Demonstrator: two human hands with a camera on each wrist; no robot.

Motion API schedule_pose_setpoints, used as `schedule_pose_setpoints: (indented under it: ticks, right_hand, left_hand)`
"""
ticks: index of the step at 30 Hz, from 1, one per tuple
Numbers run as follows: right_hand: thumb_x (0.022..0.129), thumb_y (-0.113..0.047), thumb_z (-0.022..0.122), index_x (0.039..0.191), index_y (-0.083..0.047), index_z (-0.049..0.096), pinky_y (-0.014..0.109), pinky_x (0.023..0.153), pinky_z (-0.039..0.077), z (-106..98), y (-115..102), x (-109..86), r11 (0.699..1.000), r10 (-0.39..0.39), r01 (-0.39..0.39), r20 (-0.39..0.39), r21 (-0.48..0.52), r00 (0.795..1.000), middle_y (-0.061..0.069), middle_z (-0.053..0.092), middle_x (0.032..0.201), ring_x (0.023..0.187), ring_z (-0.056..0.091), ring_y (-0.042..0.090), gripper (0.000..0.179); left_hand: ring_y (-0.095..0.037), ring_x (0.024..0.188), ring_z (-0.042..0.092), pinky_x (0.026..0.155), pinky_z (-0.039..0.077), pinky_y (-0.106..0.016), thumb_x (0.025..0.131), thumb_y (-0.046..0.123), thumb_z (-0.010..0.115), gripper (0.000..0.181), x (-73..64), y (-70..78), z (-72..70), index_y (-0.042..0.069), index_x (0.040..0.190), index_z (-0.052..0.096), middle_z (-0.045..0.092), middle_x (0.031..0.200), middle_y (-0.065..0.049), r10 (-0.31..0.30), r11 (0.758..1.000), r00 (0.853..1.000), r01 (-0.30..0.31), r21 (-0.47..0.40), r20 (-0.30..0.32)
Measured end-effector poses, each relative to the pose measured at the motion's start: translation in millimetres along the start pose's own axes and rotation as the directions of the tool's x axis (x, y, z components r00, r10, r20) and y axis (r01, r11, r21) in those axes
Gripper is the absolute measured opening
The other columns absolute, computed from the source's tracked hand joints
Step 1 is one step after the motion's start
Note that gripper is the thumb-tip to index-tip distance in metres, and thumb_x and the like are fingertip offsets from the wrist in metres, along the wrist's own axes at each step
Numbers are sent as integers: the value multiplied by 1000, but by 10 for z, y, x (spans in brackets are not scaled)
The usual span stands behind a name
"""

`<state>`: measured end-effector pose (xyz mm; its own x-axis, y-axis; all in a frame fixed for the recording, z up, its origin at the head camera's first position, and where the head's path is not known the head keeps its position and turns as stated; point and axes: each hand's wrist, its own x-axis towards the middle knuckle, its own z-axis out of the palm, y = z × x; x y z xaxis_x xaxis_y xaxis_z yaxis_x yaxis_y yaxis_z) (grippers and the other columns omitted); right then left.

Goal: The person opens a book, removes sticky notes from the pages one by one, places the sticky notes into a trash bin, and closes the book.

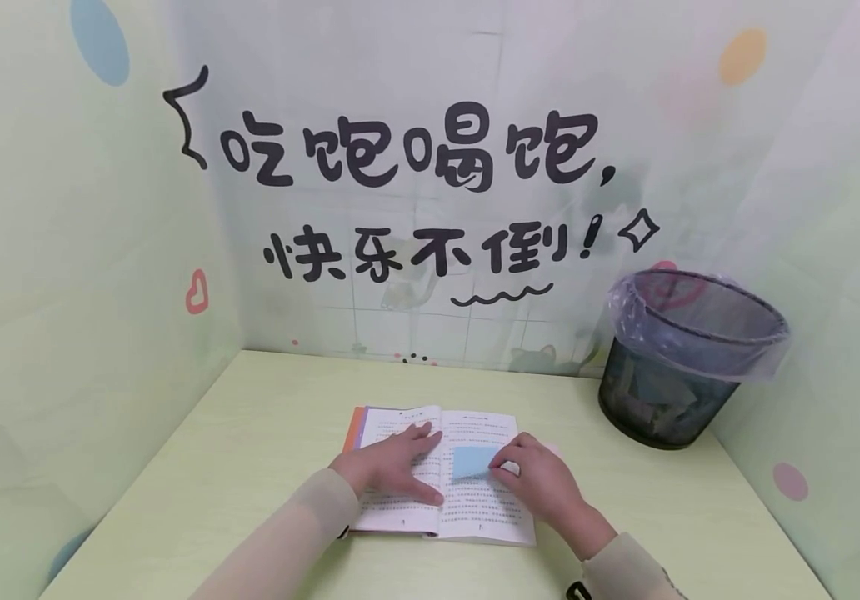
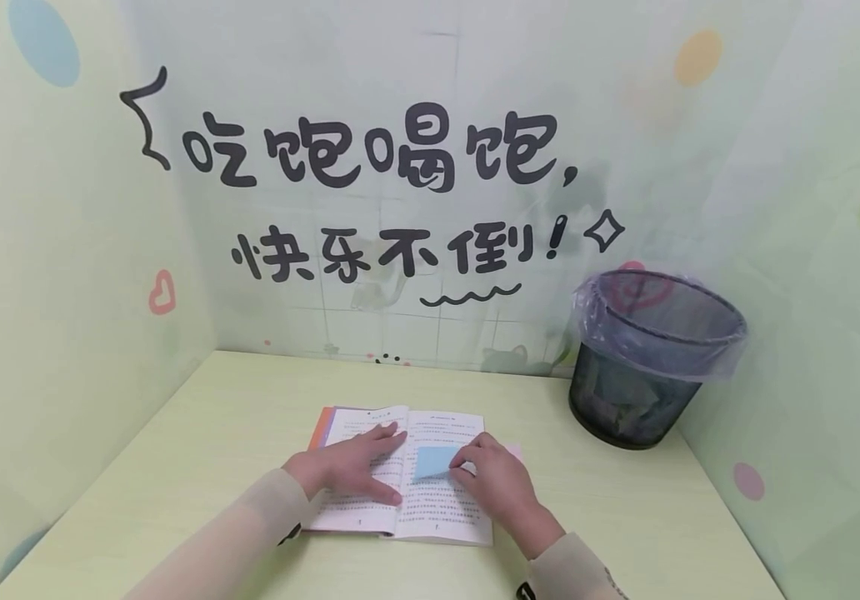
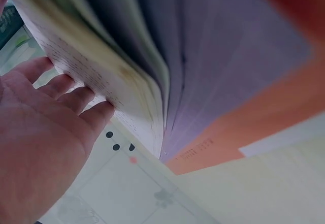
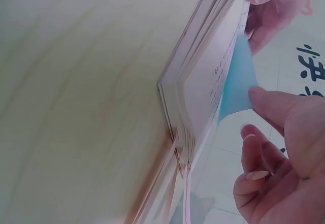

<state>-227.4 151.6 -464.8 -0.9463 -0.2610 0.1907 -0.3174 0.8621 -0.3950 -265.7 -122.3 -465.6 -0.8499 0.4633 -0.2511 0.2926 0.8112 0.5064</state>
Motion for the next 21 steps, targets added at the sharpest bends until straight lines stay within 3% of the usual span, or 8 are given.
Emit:
schedule_pose_setpoints:
  ticks: [7,21]
  right_hand:
    - [98,-18,83,98,-17,80,33,73,52,-29,23,22,997,81,-82,-32,-4,996,-6,70,95,80,57,11,3]
    - [101,-17,78,102,-13,78,36,77,59,-161,90,36,989,147,-145,-46,41,988,-1,75,96,81,61,13,4]
  left_hand:
    - [-32,173,19,136,27,-60,85,61,89,110,13,-16,16,25,174,35,22,185,-1,9,1000,1000,-9,2,-3]
    - [-35,172,21,135,28,-61,86,61,88,110,4,-31,30,25,174,34,20,186,-1,13,1000,1000,-13,8,-7]
